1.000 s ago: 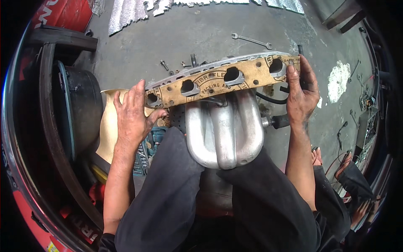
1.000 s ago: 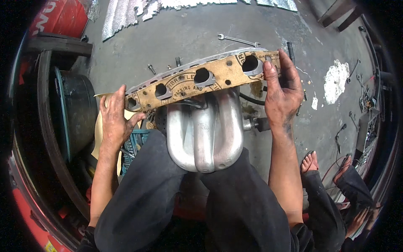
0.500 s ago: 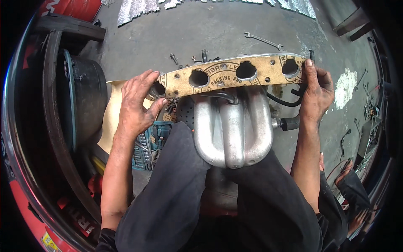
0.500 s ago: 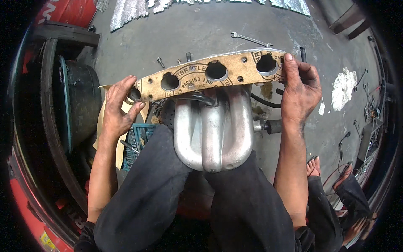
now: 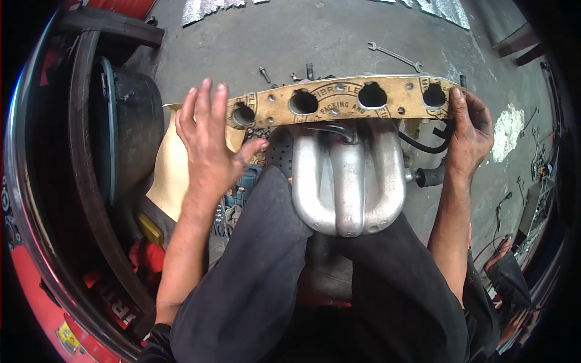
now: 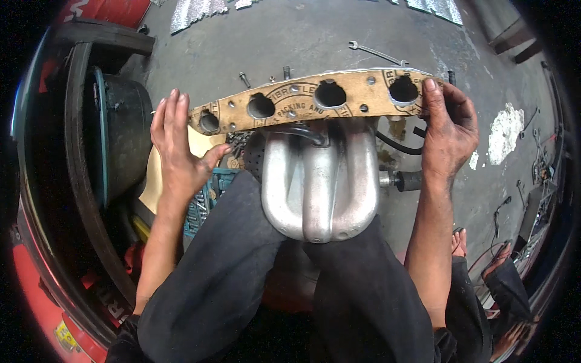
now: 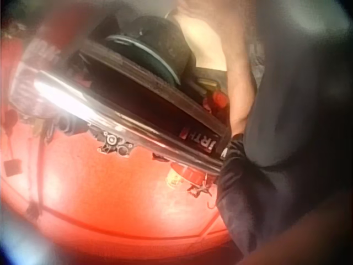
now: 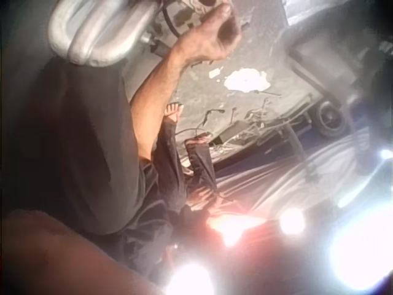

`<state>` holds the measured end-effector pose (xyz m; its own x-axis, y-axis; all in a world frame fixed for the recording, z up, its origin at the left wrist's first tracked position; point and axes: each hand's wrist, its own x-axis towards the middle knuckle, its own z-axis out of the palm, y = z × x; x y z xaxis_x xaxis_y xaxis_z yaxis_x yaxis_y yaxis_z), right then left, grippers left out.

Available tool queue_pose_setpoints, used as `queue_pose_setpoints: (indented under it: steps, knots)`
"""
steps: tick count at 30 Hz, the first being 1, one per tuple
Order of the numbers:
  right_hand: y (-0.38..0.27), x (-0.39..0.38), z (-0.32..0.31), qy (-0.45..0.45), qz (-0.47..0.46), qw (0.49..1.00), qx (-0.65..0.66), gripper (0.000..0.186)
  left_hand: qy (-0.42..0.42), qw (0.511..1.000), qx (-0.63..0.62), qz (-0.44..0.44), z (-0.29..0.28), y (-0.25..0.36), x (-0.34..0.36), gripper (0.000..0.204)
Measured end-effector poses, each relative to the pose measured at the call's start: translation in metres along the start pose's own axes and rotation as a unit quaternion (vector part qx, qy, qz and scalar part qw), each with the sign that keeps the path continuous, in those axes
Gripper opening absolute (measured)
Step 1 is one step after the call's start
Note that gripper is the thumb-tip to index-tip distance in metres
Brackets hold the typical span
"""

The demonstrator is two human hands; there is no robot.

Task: The person uses scissors to cut a new gasket from a sheet of gasket material, using an old intake manifold gasket as a template, and then fits the new gasket onto an intake manifold.

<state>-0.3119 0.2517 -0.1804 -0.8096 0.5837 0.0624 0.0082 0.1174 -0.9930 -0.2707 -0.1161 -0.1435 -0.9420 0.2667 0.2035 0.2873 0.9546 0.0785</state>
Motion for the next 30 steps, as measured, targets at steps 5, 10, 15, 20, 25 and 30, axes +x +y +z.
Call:
queue_pose_setpoints:
  steps: [5, 10, 15, 20, 25, 30]
  knots:
    - [0.003, 0.0, -0.001, 0.001, -0.003, 1.0, -0.009, 0.021, 0.003, 0.997, -0.063, 0.036, 0.015, 0.024, -0.041, 0.095]
    - [0.006, 0.001, 0.0, -0.008, -0.015, 1.0, -0.007, 0.021, -0.069, 0.996, -0.038, 0.032, 0.035, 0.018, -0.055, 0.103]
    - [0.005, 0.001, -0.005, -0.012, -0.014, 1.0, -0.006, 0.02, -0.092, 0.995, -0.003, 0.028, 0.04, 0.016, -0.052, 0.103]
    - [0.01, 0.002, -0.012, -0.01, -0.022, 1.0, 0.003, 0.019, -0.087, 0.996, 0.007, 0.028, 0.047, 0.02, -0.049, 0.101]
    - [0.004, -0.002, -0.005, -0.022, -0.014, 1.0, 0.003, 0.017, -0.076, 0.997, 0.012, 0.023, 0.045, 0.021, -0.053, 0.103]
    - [-0.001, -0.003, -0.007, -0.006, 0.017, 1.0, 0.009, 0.019, -0.07, 0.997, 0.026, 0.027, 0.045, 0.025, -0.051, 0.102]
